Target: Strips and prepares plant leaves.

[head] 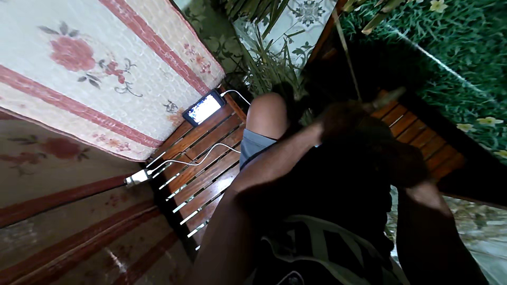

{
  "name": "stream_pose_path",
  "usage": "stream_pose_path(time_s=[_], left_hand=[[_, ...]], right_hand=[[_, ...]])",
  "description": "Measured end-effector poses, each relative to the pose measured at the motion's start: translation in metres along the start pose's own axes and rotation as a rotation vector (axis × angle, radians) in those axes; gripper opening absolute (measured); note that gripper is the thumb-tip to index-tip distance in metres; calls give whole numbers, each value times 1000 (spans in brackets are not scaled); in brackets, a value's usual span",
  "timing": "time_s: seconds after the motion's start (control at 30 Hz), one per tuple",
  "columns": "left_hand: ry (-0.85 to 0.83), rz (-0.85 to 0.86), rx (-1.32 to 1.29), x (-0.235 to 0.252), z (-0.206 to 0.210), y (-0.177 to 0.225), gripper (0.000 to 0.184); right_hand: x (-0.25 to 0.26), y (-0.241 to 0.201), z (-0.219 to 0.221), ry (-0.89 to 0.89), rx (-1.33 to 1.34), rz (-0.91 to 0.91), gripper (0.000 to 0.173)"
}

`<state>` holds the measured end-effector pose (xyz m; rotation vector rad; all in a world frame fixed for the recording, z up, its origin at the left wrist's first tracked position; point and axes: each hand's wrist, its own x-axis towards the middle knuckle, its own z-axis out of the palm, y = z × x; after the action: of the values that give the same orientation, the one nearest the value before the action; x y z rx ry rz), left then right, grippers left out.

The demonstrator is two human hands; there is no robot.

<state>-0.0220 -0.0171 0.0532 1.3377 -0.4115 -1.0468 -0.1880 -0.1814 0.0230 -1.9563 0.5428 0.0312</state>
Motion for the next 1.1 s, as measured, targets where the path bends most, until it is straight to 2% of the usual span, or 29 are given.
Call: stream_pose_path(time_s=[0.03, 0.1, 0.2, 0.27, 0.3, 0.37, 0.43, 0.47, 0.5, 0.53, 0.6, 0.7, 0.73, 0.83, 0.9, 1.0, 1.1], left_hand=[[-72, -5, 68, -2, 5, 0, 32], [-74, -27, 71, -6, 4, 7, 33], [116, 3, -287, 6, -25, 17, 28], [188, 41, -430, 14, -36, 17, 31], [192, 39, -423, 15, -33, 14, 32], [105, 14, -214, 10, -14, 3, 27], [-129, 49, 30, 5, 3, -8, 29], [-222, 62, 96, 0, 11, -7, 30], [-262, 55, 120, -2, 13, -5, 31], [-233, 28, 92, -2, 10, -2, 32], [-35, -19, -42, -1, -1, 5, 30], [116, -59, -197, 2, -12, 9, 31], [93, -55, -148, 2, -8, 5, 31], [-149, 43, 136, 2, 10, -12, 31], [-203, 50, 142, -1, 15, -10, 30], [47, -60, -172, 3, -4, 7, 26], [185, -25, -388, 12, -23, 6, 28]], right_hand=[[1, -5, 0, 11, -15, 11, 29], [1, -2, -4, -5, 0, 25, 26], [-8, 20, -18, -40, -80, 43, 29], [-11, 29, -22, -59, -114, 47, 30], [-11, 30, -21, -57, -118, 49, 29], [-10, 17, -16, -30, -188, 62, 32], [-6, 0, -13, -14, -223, 81, 34], [-3, 4, -12, 10, -207, 31, 34], [-2, 6, -11, 16, -143, -9, 33], [-2, 13, -12, 14, -63, -52, 30], [-7, 27, -17, -38, 31, -101, 27], [-11, 32, -19, -87, 30, -73, 30], [-10, 30, -17, -74, 1, -76, 32], [-3, 24, -12, -4, -113, -103, 37], [-2, 24, -13, -10, -68, -111, 33], [-10, 32, -22, -69, -94, -46, 33], [-16, 42, -26, -118, -103, 13, 32]])
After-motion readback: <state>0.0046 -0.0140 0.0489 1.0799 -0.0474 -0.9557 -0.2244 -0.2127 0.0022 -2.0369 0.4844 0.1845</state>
